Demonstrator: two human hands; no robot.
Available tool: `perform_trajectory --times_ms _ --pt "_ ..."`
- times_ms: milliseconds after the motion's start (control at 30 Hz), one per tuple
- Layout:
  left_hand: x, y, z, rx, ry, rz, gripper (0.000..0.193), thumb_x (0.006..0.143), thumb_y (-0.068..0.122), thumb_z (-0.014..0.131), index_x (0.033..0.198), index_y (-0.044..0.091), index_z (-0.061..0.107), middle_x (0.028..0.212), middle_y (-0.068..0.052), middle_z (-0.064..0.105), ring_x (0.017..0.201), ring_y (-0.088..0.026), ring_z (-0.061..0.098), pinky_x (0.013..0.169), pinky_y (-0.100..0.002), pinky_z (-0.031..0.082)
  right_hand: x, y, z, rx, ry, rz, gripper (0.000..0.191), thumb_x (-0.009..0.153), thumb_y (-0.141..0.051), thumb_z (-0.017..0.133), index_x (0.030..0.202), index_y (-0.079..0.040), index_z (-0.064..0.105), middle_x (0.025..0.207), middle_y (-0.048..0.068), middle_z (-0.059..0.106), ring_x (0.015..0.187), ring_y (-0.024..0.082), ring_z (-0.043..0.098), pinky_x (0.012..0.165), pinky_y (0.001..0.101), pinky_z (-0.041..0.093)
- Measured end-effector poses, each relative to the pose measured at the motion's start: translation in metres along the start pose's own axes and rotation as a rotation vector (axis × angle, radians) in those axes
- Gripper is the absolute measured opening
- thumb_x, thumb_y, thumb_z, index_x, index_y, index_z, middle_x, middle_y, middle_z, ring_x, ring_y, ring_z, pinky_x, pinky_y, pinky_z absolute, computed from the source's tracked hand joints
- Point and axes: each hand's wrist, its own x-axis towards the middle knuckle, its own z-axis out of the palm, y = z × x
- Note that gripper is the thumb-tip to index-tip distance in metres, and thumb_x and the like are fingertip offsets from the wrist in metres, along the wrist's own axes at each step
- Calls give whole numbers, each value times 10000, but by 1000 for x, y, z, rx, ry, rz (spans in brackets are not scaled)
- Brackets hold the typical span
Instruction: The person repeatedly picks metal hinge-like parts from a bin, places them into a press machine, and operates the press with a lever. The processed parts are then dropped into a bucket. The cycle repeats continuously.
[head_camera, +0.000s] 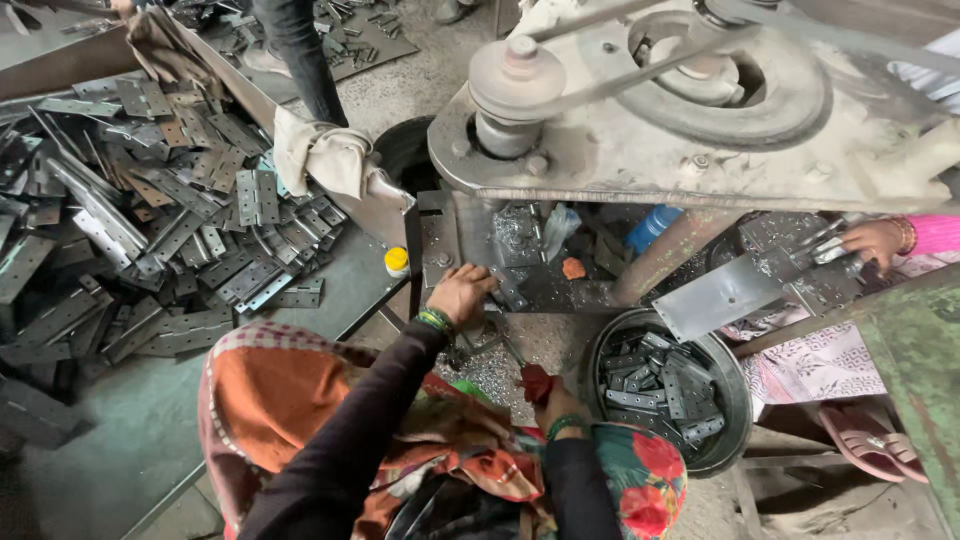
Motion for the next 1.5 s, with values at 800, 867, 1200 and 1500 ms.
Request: perform_trajectory --times_ms 800,867,1200,1500 --pt "26 13 8 195 -89 -471 471 991 323 489 1406 117 574 1593 -88 434 1527 -242 319 1178 -679 -168 4 -8 -42 -69 -106 -66 668 830 -347 792 1342 -78 457 1177 238 699 1103 427 670 960 497 537" --pt "31 11 14 173 -3 -469 481 961 204 476 1430 131 552 1561 -92 469 1495 -247 357 1176 -673 -164 0 -13 -62 -173 -114 -20 643 891 -401 735 1368 -70 457 1177 235 712 1106 417 682 966 504 538" --pt "20 3 32 81 306 -393 511 950 142 468 1450 94 559 1466 -96 587 1418 -278 477 1224 -663 -70 4 -7 4 -24 -14 9 645 884 -298 728 1382 -91 373 1278 315 606 1132 508 620 964 544 513" --pt "15 4 31 122 253 -379 508 949 143 460 1447 93 545 1450 -71 596 1430 -249 470 1223 -661 -90 -8 -16 -61 -178 -83 77 688 875 -206 688 1442 -74 321 1274 327 606 1123 502 639 953 545 527"
